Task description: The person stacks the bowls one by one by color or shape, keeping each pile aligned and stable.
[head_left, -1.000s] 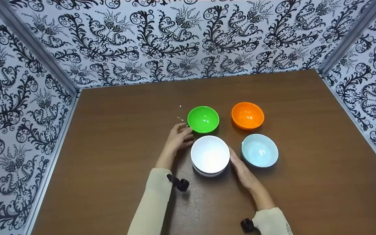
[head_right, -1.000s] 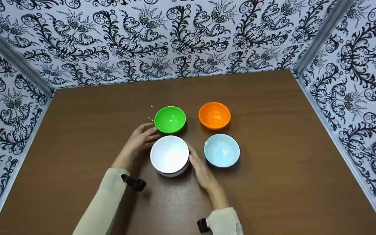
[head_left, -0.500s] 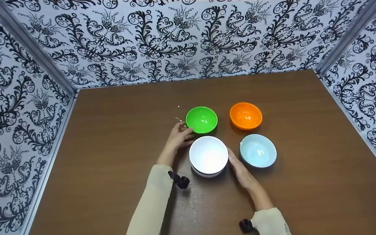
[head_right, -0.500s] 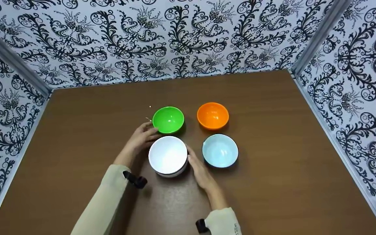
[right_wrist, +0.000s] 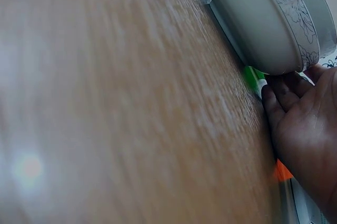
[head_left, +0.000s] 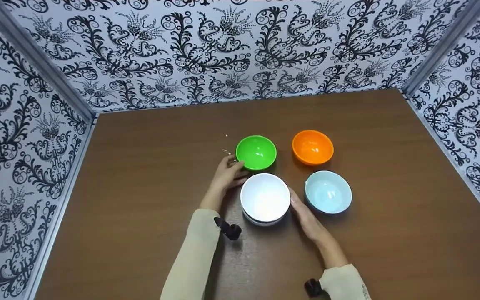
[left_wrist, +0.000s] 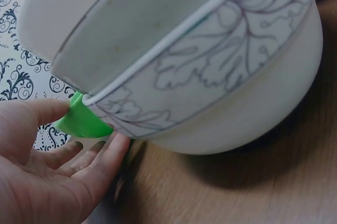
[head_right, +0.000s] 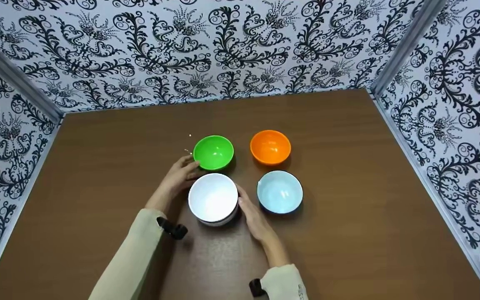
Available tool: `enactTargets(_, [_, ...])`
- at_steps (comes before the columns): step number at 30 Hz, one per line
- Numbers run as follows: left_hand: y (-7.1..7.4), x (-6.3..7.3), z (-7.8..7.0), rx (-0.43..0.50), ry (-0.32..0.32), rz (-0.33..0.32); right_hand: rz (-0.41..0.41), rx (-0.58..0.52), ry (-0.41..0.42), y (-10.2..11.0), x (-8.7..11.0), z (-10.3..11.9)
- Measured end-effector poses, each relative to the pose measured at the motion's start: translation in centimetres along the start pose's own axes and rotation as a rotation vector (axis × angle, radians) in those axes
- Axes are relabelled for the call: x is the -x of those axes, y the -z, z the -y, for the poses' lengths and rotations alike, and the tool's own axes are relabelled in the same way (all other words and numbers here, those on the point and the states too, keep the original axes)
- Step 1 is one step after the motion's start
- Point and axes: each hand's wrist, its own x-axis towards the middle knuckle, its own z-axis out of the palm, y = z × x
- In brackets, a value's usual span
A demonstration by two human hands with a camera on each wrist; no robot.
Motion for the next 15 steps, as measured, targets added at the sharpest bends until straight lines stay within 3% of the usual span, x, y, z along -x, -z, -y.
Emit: enactTargets(15, [-0.25,-0.02,-0.12,0.043,-0.002,0.010,0.002,-0.008,0.018,0.04,-0.09,-0.11])
